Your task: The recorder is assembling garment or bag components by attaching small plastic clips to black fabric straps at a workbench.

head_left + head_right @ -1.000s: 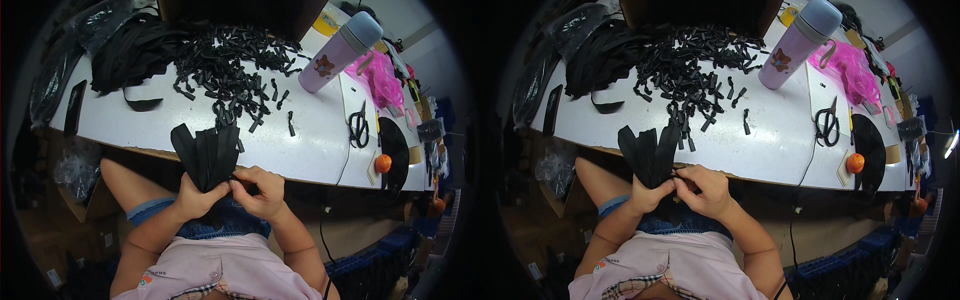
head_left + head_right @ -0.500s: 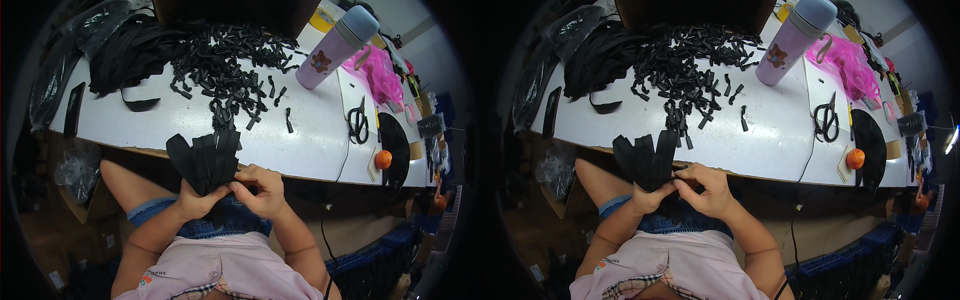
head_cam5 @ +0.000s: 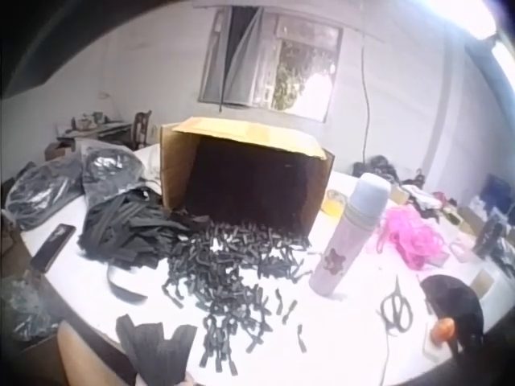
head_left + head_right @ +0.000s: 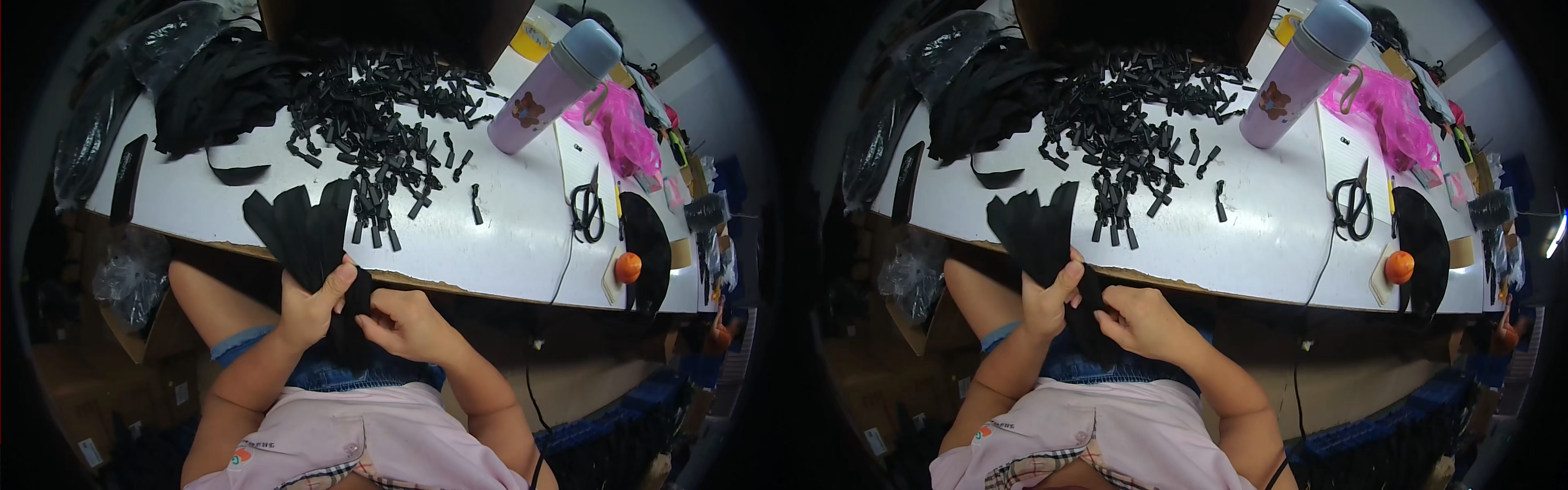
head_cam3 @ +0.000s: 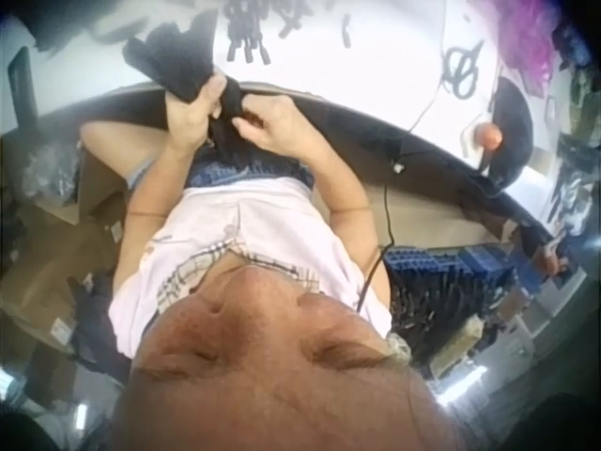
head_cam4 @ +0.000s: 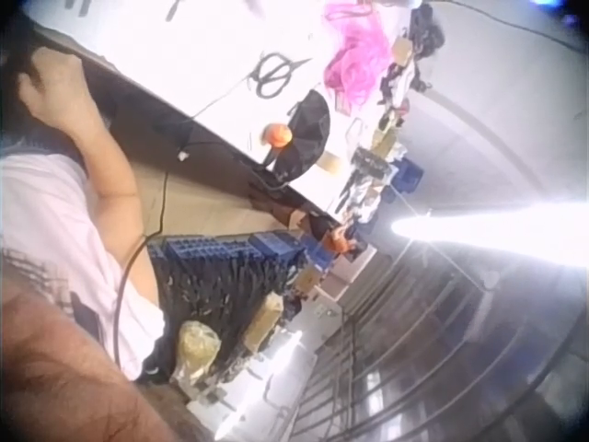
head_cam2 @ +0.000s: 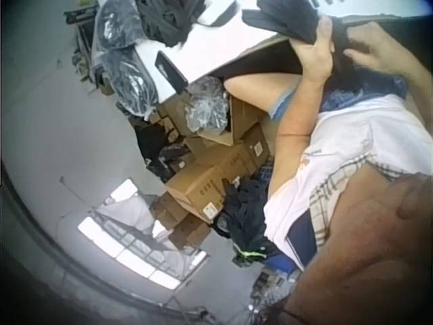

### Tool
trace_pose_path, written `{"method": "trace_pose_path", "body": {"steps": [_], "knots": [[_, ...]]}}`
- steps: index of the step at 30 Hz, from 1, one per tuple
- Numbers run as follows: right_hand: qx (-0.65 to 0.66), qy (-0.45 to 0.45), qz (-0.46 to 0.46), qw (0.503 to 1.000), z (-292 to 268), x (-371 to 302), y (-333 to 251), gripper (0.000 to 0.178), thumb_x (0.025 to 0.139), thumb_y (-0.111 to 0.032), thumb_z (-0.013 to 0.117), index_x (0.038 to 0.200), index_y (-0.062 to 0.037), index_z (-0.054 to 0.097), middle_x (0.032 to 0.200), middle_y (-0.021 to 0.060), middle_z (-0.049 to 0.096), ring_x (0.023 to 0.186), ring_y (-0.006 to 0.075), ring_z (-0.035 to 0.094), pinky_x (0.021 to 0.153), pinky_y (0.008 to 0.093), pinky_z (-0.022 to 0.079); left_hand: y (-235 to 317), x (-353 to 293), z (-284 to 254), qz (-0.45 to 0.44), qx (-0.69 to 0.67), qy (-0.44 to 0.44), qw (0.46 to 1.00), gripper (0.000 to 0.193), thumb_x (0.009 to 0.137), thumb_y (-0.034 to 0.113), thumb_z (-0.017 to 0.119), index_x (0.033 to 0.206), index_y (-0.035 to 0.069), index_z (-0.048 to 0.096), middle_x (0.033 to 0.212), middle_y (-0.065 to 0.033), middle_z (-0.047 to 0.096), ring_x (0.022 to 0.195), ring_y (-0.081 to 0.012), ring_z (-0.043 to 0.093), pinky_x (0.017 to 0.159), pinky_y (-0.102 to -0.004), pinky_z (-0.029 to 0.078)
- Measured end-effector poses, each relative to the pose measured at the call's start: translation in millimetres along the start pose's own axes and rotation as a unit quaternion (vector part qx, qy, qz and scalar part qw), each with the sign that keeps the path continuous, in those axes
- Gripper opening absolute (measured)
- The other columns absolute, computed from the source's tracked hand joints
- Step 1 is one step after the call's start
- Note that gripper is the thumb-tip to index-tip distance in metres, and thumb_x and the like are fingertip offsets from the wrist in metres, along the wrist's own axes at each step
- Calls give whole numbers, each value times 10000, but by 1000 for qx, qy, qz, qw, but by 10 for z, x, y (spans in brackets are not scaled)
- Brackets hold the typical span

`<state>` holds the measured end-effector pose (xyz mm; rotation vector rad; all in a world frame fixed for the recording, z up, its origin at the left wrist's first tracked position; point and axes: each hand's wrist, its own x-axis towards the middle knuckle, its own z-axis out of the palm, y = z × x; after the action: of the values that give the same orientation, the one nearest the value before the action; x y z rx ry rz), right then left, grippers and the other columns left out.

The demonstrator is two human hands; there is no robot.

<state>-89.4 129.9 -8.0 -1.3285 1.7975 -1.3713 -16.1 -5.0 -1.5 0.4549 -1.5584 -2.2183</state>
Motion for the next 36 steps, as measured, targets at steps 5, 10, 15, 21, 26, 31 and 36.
{"method": "trace_pose_path", "body": {"steps": [5, 10, 15, 21, 26, 31, 36], "knots": [[-168, 229, -98, 954, -16, 180, -200, 298, 630, -69, 683, 900, -22, 565, 686, 53, 496, 480, 114, 457, 437, 212, 384, -55, 6, 12, 14, 97, -18, 995, 146, 778, 104, 583, 861, -13, 549, 685, -19, 549, 562, -62, 501, 471, -188, 396], [-84, 238, -157, 955, -8, 190, -136, 232, 657, 22, 635, 879, -10, 578, 768, 81, 511, 536, 113, 482, 476, 202, 391, -17, -34, -53, -32, 72, -95, 992, 241, 721, 107, 642, 908, -12, 548, 760, -30, 560, 668, -85, 525, 580, -209, 437], [357, 152, 115, 914, -54, 89, -148, 88, 786, -60, 567, 790, 26, 551, 595, 41, 526, 469, 61, 460, 420, 174, 386, -7, -44, -96, -64, -61, -114, 990, 286, 704, 70, 651, 944, 3, 512, 849, -54, 538, 739, -91, 514, 549, -210, 444], [270, 203, 58, 940, 59, 147, -179, 101, 813, -88, 531, 815, 12, 548, 650, 51, 560, 509, 38, 478, 425, 151, 370, -32, -73, -42, -39, -21, -71, 997, 171, 766, 82, 592, 883, 8, 492, 828, -48, 514, 692, -90, 502, 530, -203, 426], [365, 147, 147, 908, 10, 136, -68, 117, 813, -78, 512, 827, 25, 565, 613, 50, 538, 461, 59, 467, 399, 169, 381, -157, -120, -110, 148, 209, -98, 962, 128, 804, 78, 535, 906, 6, 508, 828, -45, 490, 737, -114, 494, 604, -242, 415], [345, 45, 194, 917, -185, 221, -123, 140, 784, -103, 543, 863, 12, 536, 727, 71, 562, 532, 99, 500, 462, 207, 419, -53, -105, -32, 175, 168, -116, 963, 115, 824, 84, 504, 901, 1, 485, 763, -53, 475, 665, -128, 497, 582, -256, 435], [-487, 261, -30, 833, -558, 506, 82, 290, 669, -60, 571, 953, -14, 537, 945, 124, 520, 857, 257, 476, 721, 329, 416, 35, 3, 16, -97, -152, -45, 983, 196, 802, 113, 534, 935, -5, 452, 758, -89, 491, 624, -143, 513, 539, -283, 474]]}}
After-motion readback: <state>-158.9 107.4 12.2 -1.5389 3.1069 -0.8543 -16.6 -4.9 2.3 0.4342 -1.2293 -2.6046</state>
